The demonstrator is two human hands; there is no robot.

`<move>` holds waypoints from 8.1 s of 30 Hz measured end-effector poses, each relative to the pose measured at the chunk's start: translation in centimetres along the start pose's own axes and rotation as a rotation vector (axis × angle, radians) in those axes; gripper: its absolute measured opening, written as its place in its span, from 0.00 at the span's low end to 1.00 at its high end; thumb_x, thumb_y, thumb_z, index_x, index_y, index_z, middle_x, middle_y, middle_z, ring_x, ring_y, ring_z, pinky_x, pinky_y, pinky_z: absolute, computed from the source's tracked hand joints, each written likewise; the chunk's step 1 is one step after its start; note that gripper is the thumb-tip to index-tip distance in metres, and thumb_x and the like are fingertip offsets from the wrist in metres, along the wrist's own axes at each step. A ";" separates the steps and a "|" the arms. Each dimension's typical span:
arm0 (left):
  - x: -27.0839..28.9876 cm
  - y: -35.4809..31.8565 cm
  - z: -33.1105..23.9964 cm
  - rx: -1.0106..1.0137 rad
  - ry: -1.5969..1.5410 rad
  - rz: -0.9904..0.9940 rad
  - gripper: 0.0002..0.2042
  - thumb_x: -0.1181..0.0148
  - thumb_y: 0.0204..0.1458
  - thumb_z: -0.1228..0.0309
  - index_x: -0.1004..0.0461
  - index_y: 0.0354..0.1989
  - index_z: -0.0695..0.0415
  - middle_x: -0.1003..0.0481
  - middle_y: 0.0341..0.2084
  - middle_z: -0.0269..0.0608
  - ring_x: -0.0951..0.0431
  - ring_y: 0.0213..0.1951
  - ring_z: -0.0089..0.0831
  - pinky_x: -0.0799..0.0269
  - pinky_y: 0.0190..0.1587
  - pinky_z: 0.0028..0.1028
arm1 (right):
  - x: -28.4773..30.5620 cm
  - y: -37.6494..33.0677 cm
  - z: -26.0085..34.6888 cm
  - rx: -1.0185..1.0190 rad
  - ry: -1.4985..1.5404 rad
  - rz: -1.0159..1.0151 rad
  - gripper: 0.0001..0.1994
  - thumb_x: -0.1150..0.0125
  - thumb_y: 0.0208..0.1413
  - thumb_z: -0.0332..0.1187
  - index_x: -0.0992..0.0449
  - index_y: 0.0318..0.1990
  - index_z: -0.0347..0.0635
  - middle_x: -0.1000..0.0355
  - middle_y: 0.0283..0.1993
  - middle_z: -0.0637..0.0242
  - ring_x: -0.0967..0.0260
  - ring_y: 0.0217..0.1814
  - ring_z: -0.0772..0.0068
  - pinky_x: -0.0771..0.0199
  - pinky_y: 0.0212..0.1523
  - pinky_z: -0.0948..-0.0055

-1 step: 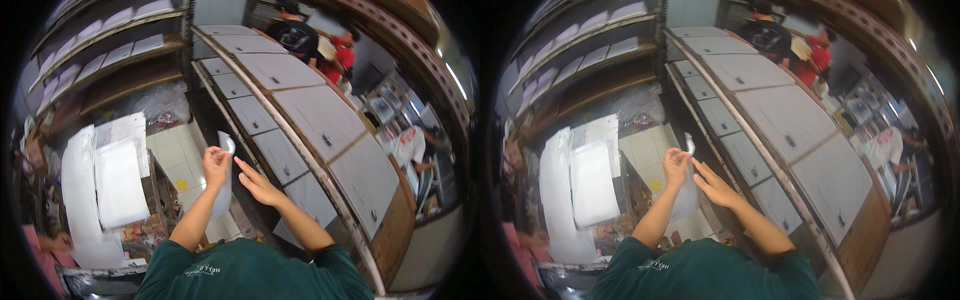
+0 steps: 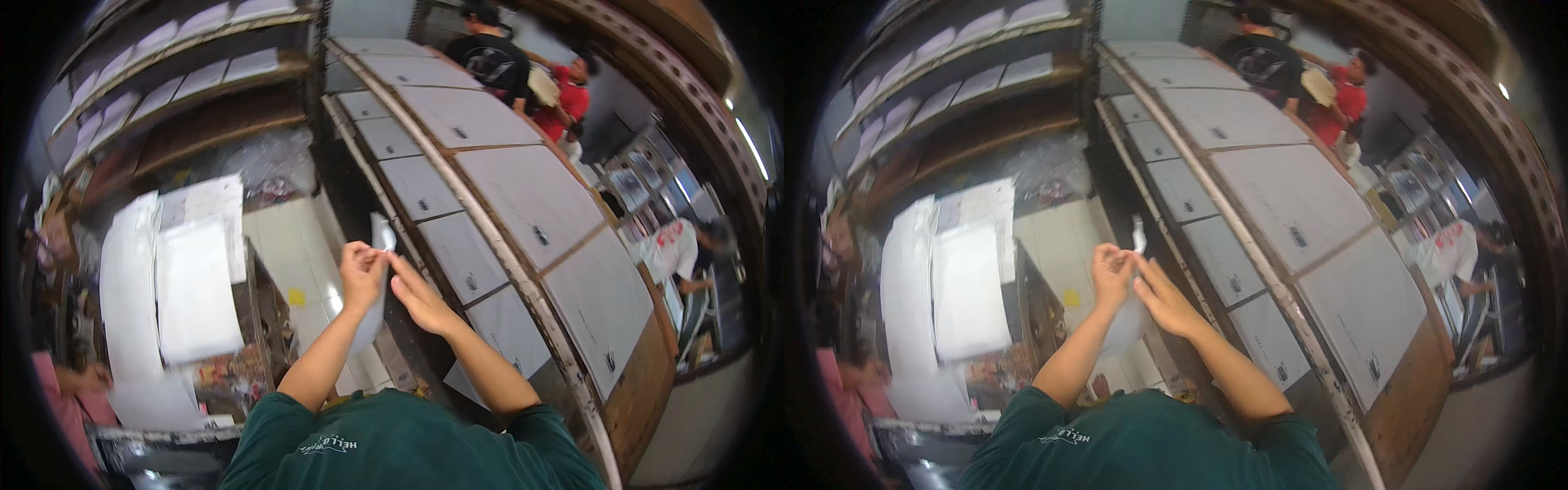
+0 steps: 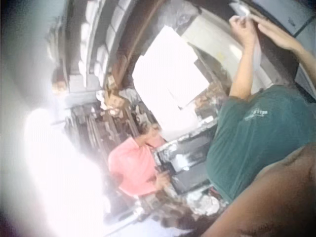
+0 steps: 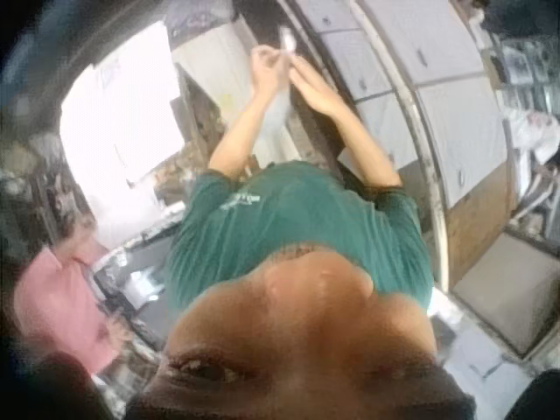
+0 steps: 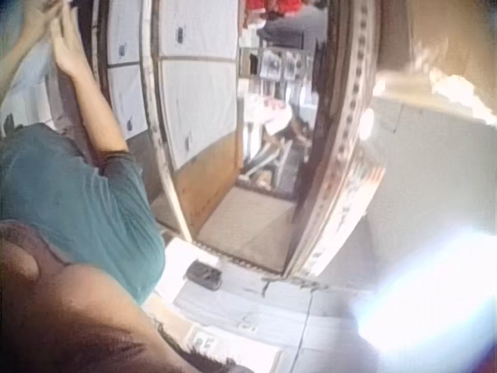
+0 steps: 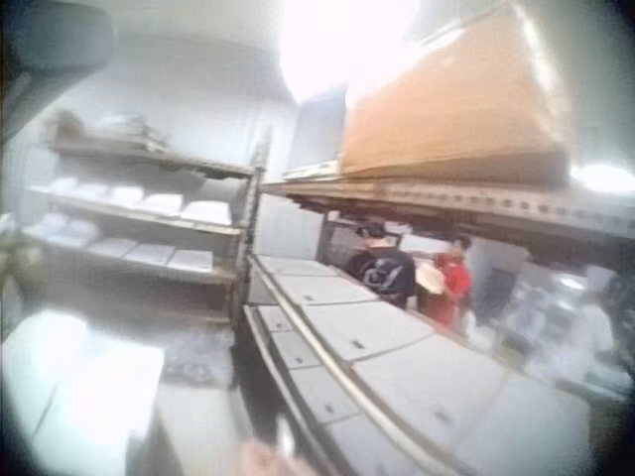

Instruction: The person repeatedly picks up white sheets from a table and places them onto a metal shelving unit. Another person in a pink shirt is visible working at the same table. The camera wearer continues this cycle of picking and placing throughout the clip.

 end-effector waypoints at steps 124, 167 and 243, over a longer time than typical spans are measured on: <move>7.2 -8.6 -6.0 0.340 1.511 -0.073 0.20 0.50 0.46 0.70 0.31 0.51 0.46 0.26 0.34 0.57 0.26 0.39 0.53 0.31 0.44 0.43 | 2.1 -14.5 -15.4 -0.070 -0.135 -0.417 0.17 0.40 0.48 0.34 0.28 0.45 0.38 0.32 0.49 0.55 0.36 0.54 0.57 0.38 0.54 0.65; 34.9 -4.7 -0.7 0.716 2.042 -0.605 0.42 0.55 0.42 0.33 0.42 0.61 0.51 0.46 0.62 0.44 0.48 0.62 0.50 0.51 0.60 0.48 | -3.7 12.0 -11.8 -0.046 -0.271 -0.116 0.37 0.56 0.39 0.16 0.45 0.64 0.48 0.42 0.62 0.51 0.33 0.52 0.60 0.32 0.40 0.76; 14.1 7.9 -1.2 0.639 0.092 -0.508 0.05 0.45 0.49 0.71 0.30 0.30 0.59 0.26 0.24 0.36 0.26 0.27 0.24 0.38 0.26 0.20 | -8.1 14.1 -5.5 0.613 -0.448 0.187 0.19 0.37 0.42 0.42 0.24 0.45 0.54 0.39 0.57 0.56 0.50 0.63 0.50 0.48 0.57 0.55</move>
Point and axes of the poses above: each hand's wrist, its own y-axis towards the middle knuckle, its own x-axis out of the back of the hand, z = x × y, the point moved 1 cm from there along y, towards the middle knuckle
